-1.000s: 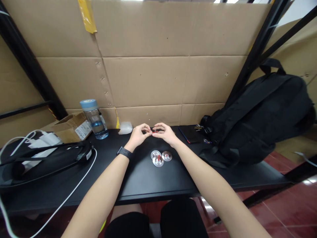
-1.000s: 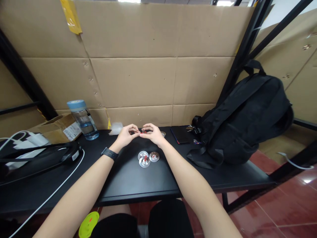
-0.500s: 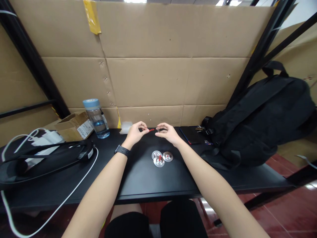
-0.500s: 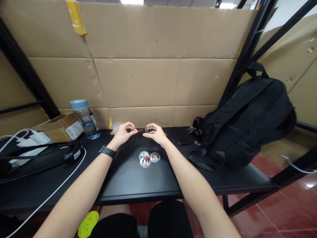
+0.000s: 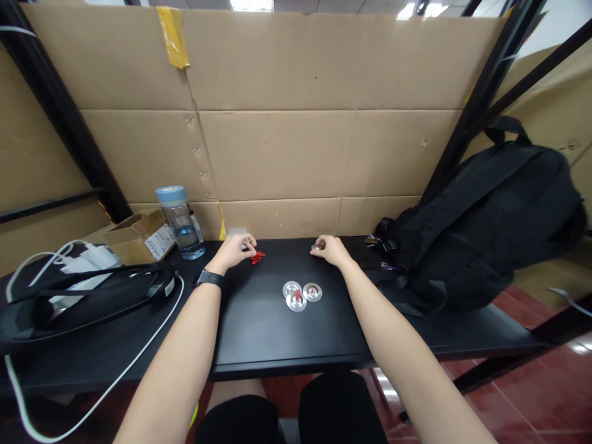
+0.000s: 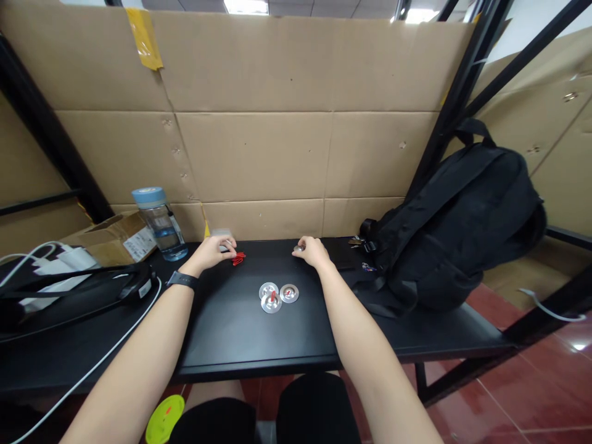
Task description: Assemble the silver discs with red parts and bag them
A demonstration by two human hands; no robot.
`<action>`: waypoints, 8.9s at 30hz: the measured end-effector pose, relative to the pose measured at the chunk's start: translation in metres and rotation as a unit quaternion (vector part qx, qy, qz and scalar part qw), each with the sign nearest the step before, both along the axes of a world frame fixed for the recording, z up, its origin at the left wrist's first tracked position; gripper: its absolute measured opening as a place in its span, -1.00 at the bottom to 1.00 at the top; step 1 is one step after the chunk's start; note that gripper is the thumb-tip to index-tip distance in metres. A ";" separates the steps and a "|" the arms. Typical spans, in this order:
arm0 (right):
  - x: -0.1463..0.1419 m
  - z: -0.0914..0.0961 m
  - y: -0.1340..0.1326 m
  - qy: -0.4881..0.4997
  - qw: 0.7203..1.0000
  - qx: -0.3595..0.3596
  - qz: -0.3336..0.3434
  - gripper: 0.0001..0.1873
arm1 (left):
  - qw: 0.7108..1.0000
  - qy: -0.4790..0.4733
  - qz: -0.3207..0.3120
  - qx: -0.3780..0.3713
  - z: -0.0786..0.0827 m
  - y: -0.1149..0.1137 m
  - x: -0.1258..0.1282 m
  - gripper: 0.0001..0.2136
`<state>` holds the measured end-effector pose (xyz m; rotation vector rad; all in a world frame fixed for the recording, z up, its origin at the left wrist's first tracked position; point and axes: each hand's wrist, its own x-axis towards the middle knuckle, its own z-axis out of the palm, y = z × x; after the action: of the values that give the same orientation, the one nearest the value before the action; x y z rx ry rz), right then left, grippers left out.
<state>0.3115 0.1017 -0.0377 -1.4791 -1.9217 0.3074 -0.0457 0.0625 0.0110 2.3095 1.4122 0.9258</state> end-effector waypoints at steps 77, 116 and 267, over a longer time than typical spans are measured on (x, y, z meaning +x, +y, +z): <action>-0.065 0.025 -0.052 0.063 0.955 -0.045 0.286 -0.71 | 0.981 0.096 -0.011 0.167 0.006 -0.039 0.085 -0.92; -0.059 0.036 -0.049 0.104 0.973 -0.096 0.185 -0.75 | 0.975 0.120 0.024 0.185 -0.001 -0.038 0.090 -0.96; -0.054 0.020 -0.040 -0.118 0.961 -0.029 0.250 -0.82 | 0.976 0.157 -0.153 0.001 -0.022 -0.027 0.089 -0.69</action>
<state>0.2574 0.0621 -0.0177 -1.0815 -2.4915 0.4294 0.0429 0.0352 -0.0114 2.6630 1.1063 0.4883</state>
